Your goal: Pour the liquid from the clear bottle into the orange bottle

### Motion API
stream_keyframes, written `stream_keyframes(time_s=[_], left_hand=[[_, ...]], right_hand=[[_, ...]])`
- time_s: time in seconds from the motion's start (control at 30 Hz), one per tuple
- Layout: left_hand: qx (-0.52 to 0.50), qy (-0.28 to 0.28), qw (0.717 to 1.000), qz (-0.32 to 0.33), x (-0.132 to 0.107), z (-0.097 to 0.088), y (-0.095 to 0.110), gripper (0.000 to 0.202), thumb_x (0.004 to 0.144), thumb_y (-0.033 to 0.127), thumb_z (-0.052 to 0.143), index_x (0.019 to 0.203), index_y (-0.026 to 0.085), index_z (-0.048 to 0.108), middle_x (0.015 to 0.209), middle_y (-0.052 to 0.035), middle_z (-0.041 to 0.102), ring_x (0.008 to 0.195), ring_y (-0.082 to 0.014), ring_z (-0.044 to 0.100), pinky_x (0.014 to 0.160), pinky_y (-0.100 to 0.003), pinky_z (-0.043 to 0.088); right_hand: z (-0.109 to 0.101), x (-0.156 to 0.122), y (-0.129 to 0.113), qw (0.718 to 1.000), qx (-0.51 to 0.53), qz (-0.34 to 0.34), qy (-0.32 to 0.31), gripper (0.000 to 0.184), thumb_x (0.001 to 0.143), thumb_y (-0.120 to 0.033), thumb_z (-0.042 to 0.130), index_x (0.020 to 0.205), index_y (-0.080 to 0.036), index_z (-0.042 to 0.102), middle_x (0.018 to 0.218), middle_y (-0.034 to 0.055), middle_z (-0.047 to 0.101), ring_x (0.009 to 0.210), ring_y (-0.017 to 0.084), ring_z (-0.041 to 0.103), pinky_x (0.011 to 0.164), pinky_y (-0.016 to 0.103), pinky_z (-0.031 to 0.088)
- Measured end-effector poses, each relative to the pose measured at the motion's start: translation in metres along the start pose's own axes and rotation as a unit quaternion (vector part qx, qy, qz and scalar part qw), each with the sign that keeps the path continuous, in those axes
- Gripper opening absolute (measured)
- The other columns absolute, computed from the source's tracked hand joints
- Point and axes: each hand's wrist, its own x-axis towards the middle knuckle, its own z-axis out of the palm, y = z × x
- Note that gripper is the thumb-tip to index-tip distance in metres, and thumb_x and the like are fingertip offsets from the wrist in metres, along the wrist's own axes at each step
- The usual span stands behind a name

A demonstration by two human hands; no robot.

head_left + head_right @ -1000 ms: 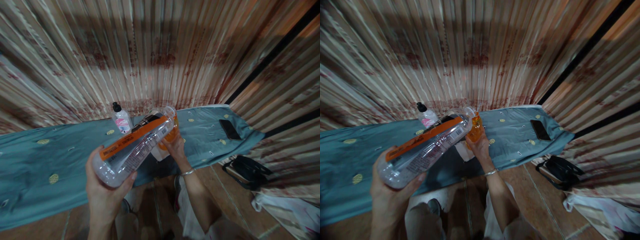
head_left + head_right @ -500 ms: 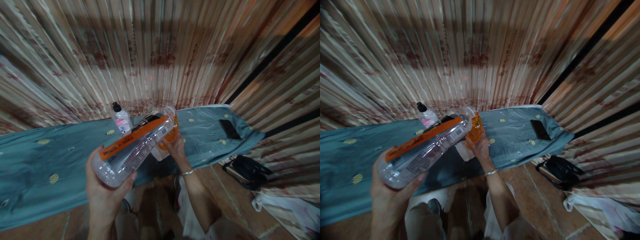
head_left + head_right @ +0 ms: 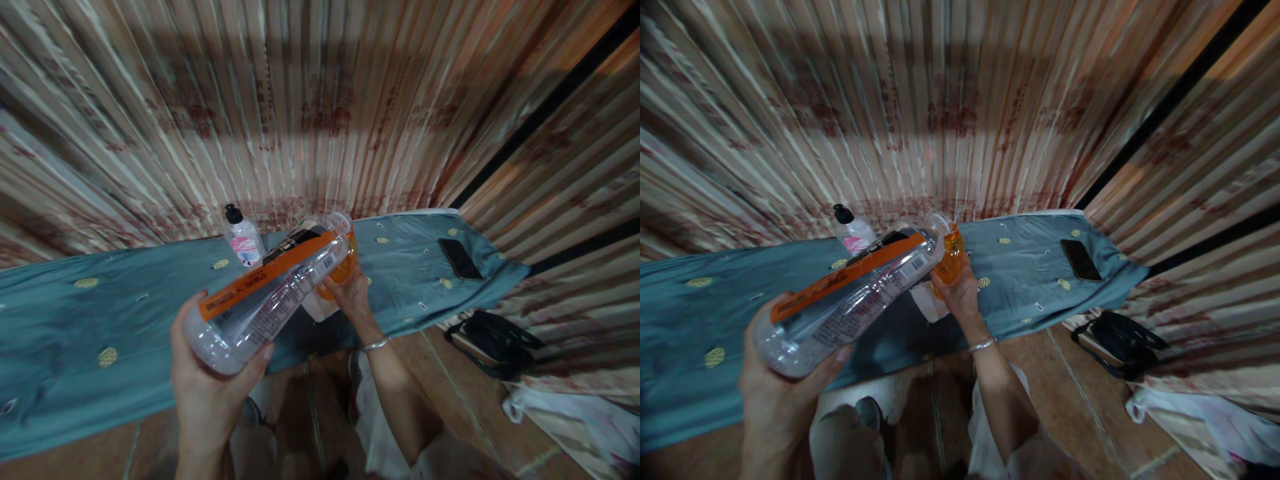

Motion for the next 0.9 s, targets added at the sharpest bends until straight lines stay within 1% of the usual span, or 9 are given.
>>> stream_keyframes(time_s=[0.1,0.23,0.4,0.47,0.57,0.63,0.7,0.77,0.9], left_hand=[[-0.002,0.0,1.0,-0.006,0.0011,0.0,-0.0007,0.093,0.073,0.061,0.1,0.16,0.045,0.071,0.158,-0.0137,0.075,0.145,-0.055,0.075,0.128,-0.083,0.061],[-0.01,0.0,1.0,-0.016,0.0021,-0.0005,-0.0011,0.1,0.069,0.066,0.103,0.159,0.037,0.071,0.157,-0.0147,0.076,0.143,-0.0536,0.076,0.133,-0.083,0.055],[-0.017,-0.004,1.0,-0.02,0.001,-0.0002,0.0036,0.093,0.073,0.062,0.1,0.16,0.045,0.071,0.158,-0.0151,0.075,0.143,-0.0568,0.074,0.133,-0.087,0.053],[-0.01,-0.007,1.0,-0.011,0.0007,0.0,0.0037,0.094,0.074,0.061,0.101,0.161,0.044,0.07,0.16,-0.0145,0.074,0.145,-0.0556,0.074,0.134,-0.085,0.053],[-0.009,0.003,1.0,0.005,0.0005,0.0002,0.0019,0.096,0.073,0.062,0.102,0.161,0.04,0.071,0.155,-0.014,0.075,0.139,-0.0519,0.078,0.13,-0.08,0.059],[-0.012,0.005,1.0,0.007,0.0005,0.0003,0.0011,0.095,0.073,0.061,0.102,0.161,0.041,0.071,0.154,-0.0141,0.076,0.137,-0.0513,0.078,0.129,-0.078,0.061],[-0.012,0.0,1.0,0.001,0.0006,0.0002,0.0012,0.093,0.075,0.06,0.101,0.16,0.042,0.07,0.156,-0.0137,0.075,0.14,-0.0515,0.077,0.13,-0.079,0.059],[-0.012,0.003,1.0,-0.004,0.0011,0.0002,0.0019,0.094,0.071,0.061,0.103,0.158,0.041,0.071,0.156,-0.0129,0.075,0.142,-0.0513,0.076,0.132,-0.079,0.057],[-0.03,0.012,0.999,-0.026,0.0023,0.0004,0.0025,0.102,0.063,0.062,0.107,0.154,0.033,0.073,0.156,-0.0129,0.076,0.142,-0.0493,0.075,0.139,-0.076,0.049]], right_hand=[[-0.0003,-0.0002,0.0007,1.0,0.0,0.007,0.0,0.079,0.078,-0.042,0.093,0.151,-0.025,0.069,0.143,0.0183,0.089,0.134,0.045,0.087,0.12,0.073,0.069],[-0.0008,-0.0006,0.0017,1.0,0.01,0.003,-0.008,0.08,0.079,-0.044,0.092,0.152,-0.024,0.069,0.14,0.0175,0.09,0.13,0.045,0.089,0.117,0.071,0.071],[-0.0005,-0.0003,0.0052,1.0,0.0,0.0,-0.003,0.082,0.079,-0.048,0.094,0.153,-0.024,0.068,0.145,0.0186,0.089,0.135,0.044,0.086,0.12,0.071,0.069],[-0.0003,-0.0004,0.0062,1.0,-0.006,-0.002,0.0,0.081,0.079,-0.049,0.094,0.153,-0.026,0.069,0.146,0.0172,0.088,0.135,0.043,0.086,0.121,0.072,0.068],[-0.0002,-0.0007,0.0057,1.0,-0.006,-0.002,0.001,0.08,0.079,-0.047,0.093,0.153,-0.027,0.069,0.144,0.0162,0.089,0.134,0.043,0.087,0.121,0.072,0.069],[-0.0003,-0.0007,0.0044,1.0,-0.006,0.005,-0.001,0.081,0.079,-0.045,0.093,0.154,-0.025,0.069,0.143,0.0177,0.089,0.133,0.044,0.087,0.12,0.071,0.069],[-0.0002,-0.0007,0.0033,1.0,-0.008,0.011,-0.002,0.083,0.078,-0.045,0.093,0.154,-0.021,0.068,0.143,0.0206,0.089,0.133,0.046,0.087,0.12,0.071,0.07],[0.0001,-0.0006,0.0033,1.0,-0.007,0.009,-0.002,0.084,0.078,-0.046,0.094,0.154,-0.019,0.068,0.143,0.0216,0.088,0.133,0.046,0.087,0.12,0.071,0.069],[0.0018,-0.0002,0.0073,1.0,0.002,-0.008,0.0,0.081,0.08,-0.049,0.094,0.152,-0.023,0.069,0.143,0.0194,0.089,0.132,0.045,0.087,0.119,0.071,0.07]])
